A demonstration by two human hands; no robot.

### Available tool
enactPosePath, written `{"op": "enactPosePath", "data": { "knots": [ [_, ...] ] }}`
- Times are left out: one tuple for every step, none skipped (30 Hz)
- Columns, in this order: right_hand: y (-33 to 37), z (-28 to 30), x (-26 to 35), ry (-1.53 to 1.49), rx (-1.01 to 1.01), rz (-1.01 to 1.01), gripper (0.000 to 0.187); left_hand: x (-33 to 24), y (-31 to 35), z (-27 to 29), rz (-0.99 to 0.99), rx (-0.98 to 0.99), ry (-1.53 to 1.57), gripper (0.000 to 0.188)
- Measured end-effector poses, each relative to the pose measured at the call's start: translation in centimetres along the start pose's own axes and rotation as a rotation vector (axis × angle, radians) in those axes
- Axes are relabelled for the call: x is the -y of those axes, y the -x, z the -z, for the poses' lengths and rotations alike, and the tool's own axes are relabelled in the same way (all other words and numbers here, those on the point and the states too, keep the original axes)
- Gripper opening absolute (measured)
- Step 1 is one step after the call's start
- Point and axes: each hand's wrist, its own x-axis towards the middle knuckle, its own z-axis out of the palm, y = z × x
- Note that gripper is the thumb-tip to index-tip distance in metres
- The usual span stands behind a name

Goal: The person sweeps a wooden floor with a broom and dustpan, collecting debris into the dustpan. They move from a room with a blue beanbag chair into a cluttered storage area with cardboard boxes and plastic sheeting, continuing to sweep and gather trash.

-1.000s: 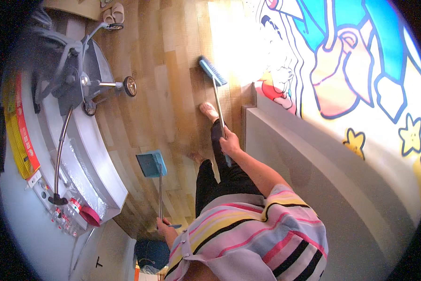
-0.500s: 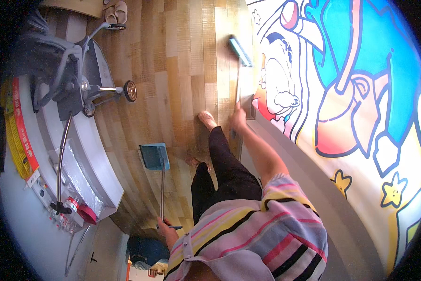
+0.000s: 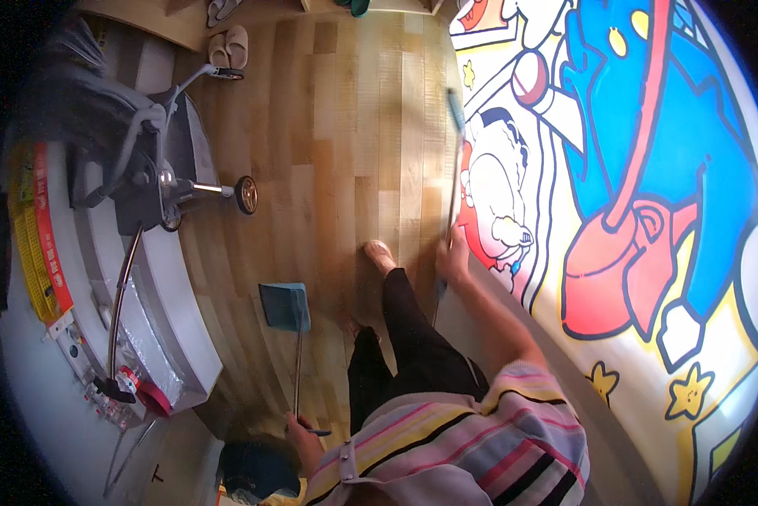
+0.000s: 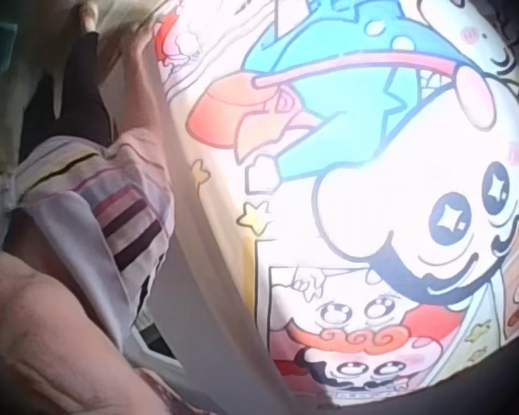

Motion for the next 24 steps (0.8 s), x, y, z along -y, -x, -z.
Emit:
{"op": "enactPosePath", "data": {
  "knots": [
    [-5.2, -1.0, -3.0, 0.043, -0.092, 0.199, 0.028, 0.2, -0.4, 0.0, -0.003, 0.006, 0.01, 0.029],
    [-6.2, -1.4, 5.9, -0.019, -0.063, 0.183, 0.022, 1.7, -0.7, 1.3, 0.01, -0.042, 0.053, 0.029],
    [-13.6, -1.3, 1.3, 0.099, -0.156, 0.166, 0.017, 1.6, -2.2, 0.8, -0.022, 0.002, -0.01, 0.03],
    [-17.0, -2.2, 4.1, 0.14, -0.167, 0.214, 0.011, 2.4, -2.7, 1.2, -0.01, -0.017, -0.017, 0.03],
    [-19.4, -3.2, 8.0, 0.11, -0.117, 0.093, 0.01, 3.0, -2.6, 1.6, 0.008, -0.04, -0.021, 0.03],
    [-21.7, -4.2, 11.2, 0.083, -0.072, -0.032, 0.009, 3.4, -2.3, 1.7, 0.024, -0.057, -0.028, 0.03],
    [-25.3, -5.0, 11.9, 0.045, -0.113, -0.02, 0.009, 3.2, -2.5, 1.2, 0.022, -0.038, -0.044, 0.03],
    [-28.3, -5.6, 12.1, 0.008, -0.156, -0.013, 0.009, 2.8, -2.8, 0.7, 0.02, -0.019, -0.064, 0.031],
    [-30.0, -6.5, 13.4, 0.156, -0.162, 0.071, 0.008, 2.6, -2.6, 0.6, 0.02, -0.022, -0.075, 0.031],
    [-30.9, -7.4, 15.0, 0.304, -0.161, 0.16, 0.007, 2.5, -1.9, 0.3, 0.009, -0.054, -0.065, 0.032],
    [-31.4, -8.1, 16.1, 0.251, -0.116, 0.143, 0.011, 1.9, -1.1, -0.1, -0.003, -0.086, -0.055, 0.032],
    [-31.7, -8.3, 16.9, 0.197, -0.075, 0.124, 0.015, 1.6, -0.8, -0.5, -0.017, -0.114, -0.048, 0.033],
    [-30.7, -9.3, 17.2, 0.211, -0.007, 0.128, 0.023, 1.8, -0.9, -0.1, 0.003, -0.138, -0.052, 0.033],
    [-29.5, -8.8, 16.7, 0.266, 0.02, 0.212, 0.025, 2.0, -1.3, 0.2, 0.027, -0.141, -0.071, 0.034],
    [-29.2, -9.6, 13.9, 0.326, -0.027, 0.308, 0.038, 2.2, -1.8, 0.5, 0.049, -0.139, -0.093, 0.034],
    [-27.5, -9.7, 11.0, 0.409, 0.024, 0.377, 0.056, 2.9, -2.6, 0.9, 0.05, -0.128, -0.082, 0.035],
    [-24.0, -10.2, 8.7, 0.425, 0.159, 0.277, 0.071, 3.9, -3.2, 1.5, 0.058, -0.13, -0.053, 0.035],
    [-20.3, -9.8, 5.0, 0.437, 0.191, 0.327, 0.08, 4.4, -3.8, 1.7, 0.06, -0.118, -0.026, 0.035],
    [-16.5, -8.8, -0.2, 0.468, 0.211, 0.392, 0.085, 4.1, -3.6, 1.2, 0.03, -0.098, -0.016, 0.035],
    [-10.7, -7.6, -2.9, 0.546, 0.283, 0.401, 0.087, 3.7, -2.3, 0.7, 0.007, -0.104, 0.007, 0.034],
    [-5.6, -6.0, -3.8, 0.72, 0.359, 0.305, 0.086, 2.8, -1.1, 0.1, -0.021, -0.102, 0.026, 0.034],
    [-0.8, -3.7, -4.0, 0.686, 0.45, 0.292, 0.084, 1.9, -0.2, -0.4, -0.005, -0.113, 0.012, 0.034],
    [3.2, -1.7, -2.8, 0.731, 0.559, 0.13, 0.083, 0.9, 0.8, -0.8, 0.009, -0.125, -0.006, 0.033],
    [5.7, 0.7, -2.2, 0.69, 0.639, 0.064, 0.072, 0.1, 1.2, -1.0, 0.02, -0.131, -0.03, 0.032]
  ]
}}
